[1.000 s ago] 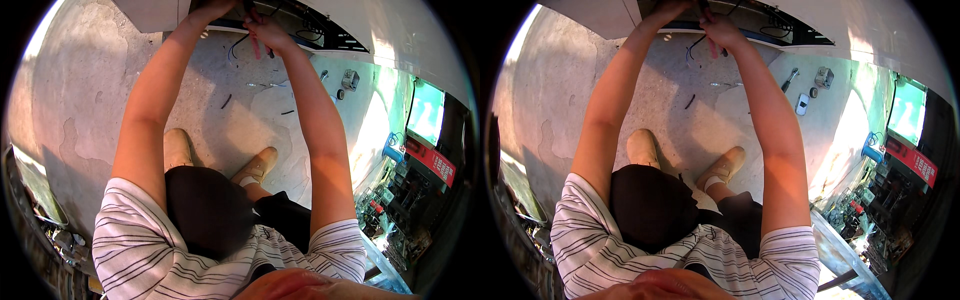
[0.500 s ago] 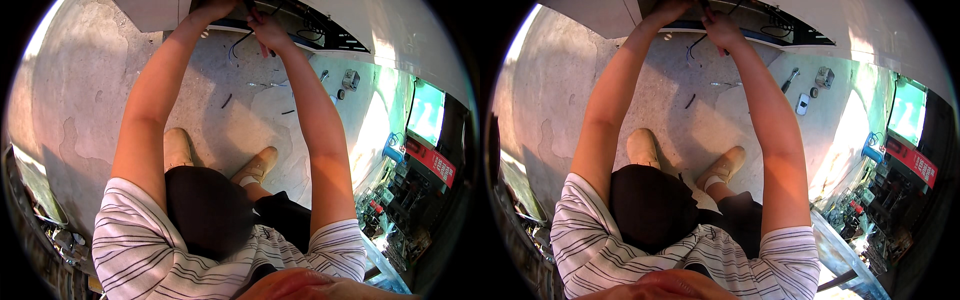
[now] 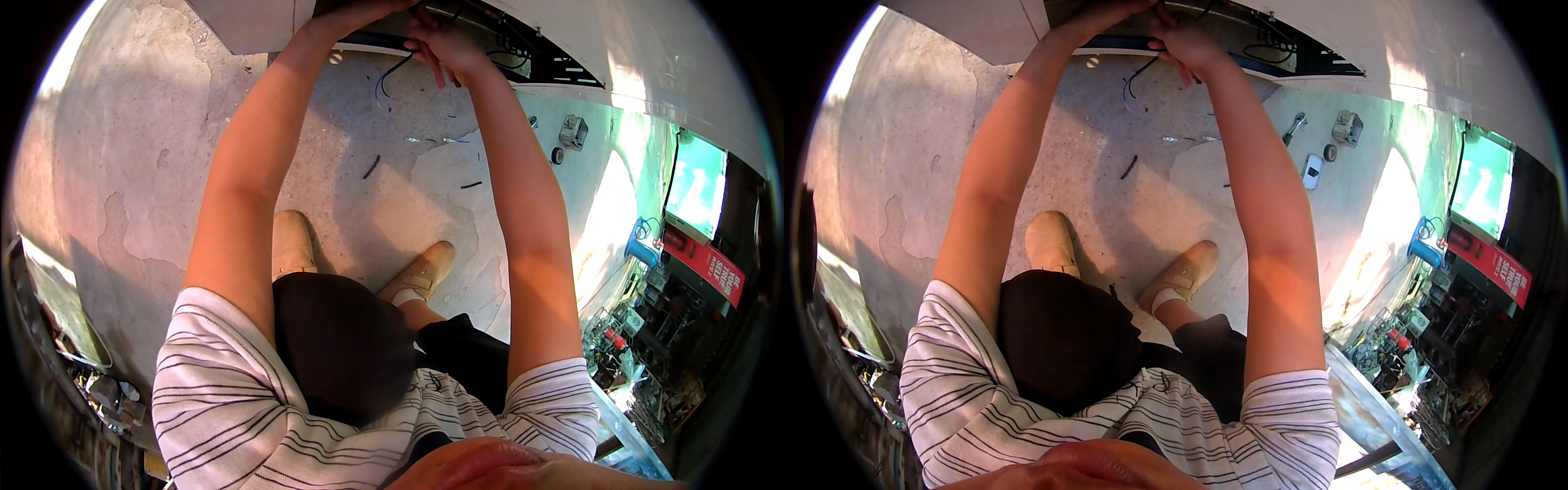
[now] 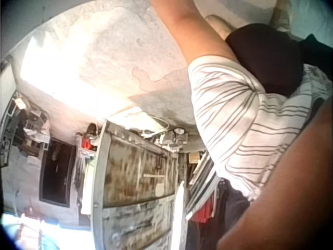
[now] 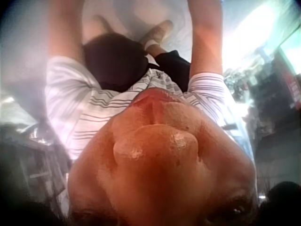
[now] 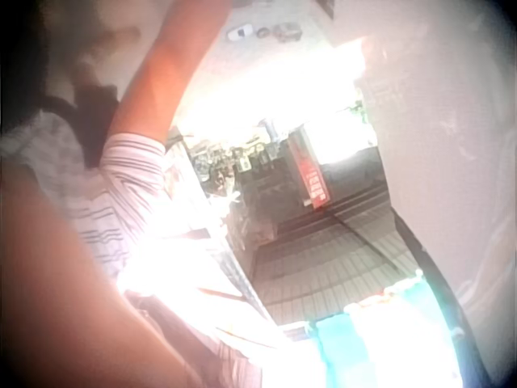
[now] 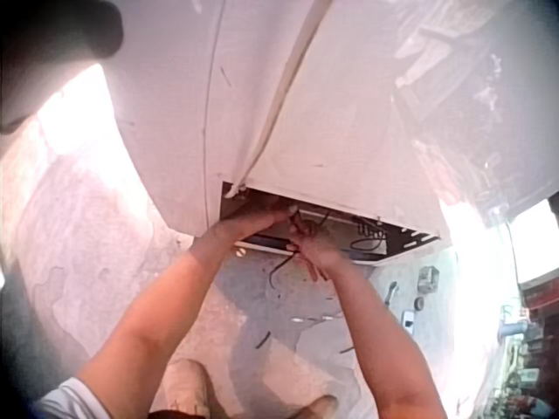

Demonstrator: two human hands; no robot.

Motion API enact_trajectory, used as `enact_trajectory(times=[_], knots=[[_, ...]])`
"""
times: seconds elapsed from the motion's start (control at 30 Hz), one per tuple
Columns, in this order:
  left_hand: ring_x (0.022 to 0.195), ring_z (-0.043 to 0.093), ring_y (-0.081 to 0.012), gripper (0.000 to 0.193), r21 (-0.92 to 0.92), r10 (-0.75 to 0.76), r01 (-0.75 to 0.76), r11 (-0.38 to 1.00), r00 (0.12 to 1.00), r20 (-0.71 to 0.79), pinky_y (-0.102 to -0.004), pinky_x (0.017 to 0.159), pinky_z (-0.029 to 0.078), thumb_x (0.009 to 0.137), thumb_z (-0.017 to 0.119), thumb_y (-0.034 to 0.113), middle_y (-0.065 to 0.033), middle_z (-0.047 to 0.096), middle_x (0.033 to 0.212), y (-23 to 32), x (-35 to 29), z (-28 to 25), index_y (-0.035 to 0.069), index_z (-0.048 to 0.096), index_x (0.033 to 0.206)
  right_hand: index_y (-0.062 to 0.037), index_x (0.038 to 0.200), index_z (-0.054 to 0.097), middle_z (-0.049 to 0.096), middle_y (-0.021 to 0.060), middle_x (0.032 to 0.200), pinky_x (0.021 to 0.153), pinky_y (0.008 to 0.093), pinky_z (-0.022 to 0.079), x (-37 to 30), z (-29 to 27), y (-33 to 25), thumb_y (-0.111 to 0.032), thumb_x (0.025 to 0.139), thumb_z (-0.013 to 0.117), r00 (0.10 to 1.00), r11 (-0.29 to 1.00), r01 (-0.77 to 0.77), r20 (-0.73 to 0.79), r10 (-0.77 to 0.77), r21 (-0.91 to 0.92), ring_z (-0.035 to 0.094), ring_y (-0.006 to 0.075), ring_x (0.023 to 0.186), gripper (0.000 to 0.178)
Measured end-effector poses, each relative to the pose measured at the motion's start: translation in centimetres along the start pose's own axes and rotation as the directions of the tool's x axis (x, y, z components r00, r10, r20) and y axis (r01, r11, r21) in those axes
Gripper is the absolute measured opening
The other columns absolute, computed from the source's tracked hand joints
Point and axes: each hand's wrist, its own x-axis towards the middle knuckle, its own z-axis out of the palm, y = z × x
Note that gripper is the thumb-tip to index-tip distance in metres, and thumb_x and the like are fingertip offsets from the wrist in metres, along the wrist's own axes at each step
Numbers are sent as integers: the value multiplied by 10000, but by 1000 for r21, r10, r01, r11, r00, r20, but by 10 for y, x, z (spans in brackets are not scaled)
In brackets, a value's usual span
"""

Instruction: The person uses pliers to strip insulation from wires and then twists the bare wire ends together inside the bottom compartment of a vending machine.

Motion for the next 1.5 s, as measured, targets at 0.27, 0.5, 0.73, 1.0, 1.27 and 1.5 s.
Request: enact_trajectory(times=[0.27,0.5,0.73,1.0,1.27,1.5], knots=[[981,658,-255,439,-868,-97,227,442,974,206,-381,838,534,946,663,252,-119,670,1099,5,6,3,67,500,1308,-144,1186,600,556,-14,715,457,249,470,44,-7,34,-166,987,538,1000,979,-6,-9,8,201,534,93,577,209],[841,699,-284,322,-845,-1,343,412,927,376,-406,773,564,934,677,223,-164,714,855,8,13,-2,21,568,1161,-135,1157,595,592,17,715,464,273,476,32,-6,30,-208,997,523,999,992,-30,-41,35,124,561,116,554,191],[821,698,-294,437,-821,-121,373,433,926,357,-399,758,574,911,703,166,-162,712,854,4,10,2,15,466,1246,-98,1052,591,621,32,794,474,251,461,45,7,50,-200,1009,530,996,963,22,-93,3,269,567,113,571,127],[1035,643,-231,671,-681,-340,360,638,925,170,-361,840,563,860,756,145,-150,664,1105,-21,17,13,26,337,1370,-69,1061,572,616,61,782,511,319,500,44,23,42,-165,1001,526,985,875,42,-166,45,483,571,169,564,122],[1129,566,-207,863,-823,-196,149,548,979,47,-342,827,585,728,818,15,-75,520,1314,-33,18,42,102,340,1442,-53,1151,564,644,115,970,715,423,577,-1,29,35,-163,1004,496,968,846,58,-238,83,530,640,218,853,196],[899,551,-198,621,-216,-201,223,951,972,117,-368,753,530,747,784,57,-89,569,1092,-62,7,46,58,493,1296,-69,1294,525,621,111,1259,858,370,540,-31,0,63,-215,1045,437,974,524,-135,209,-85,841,622,149,997,302]])
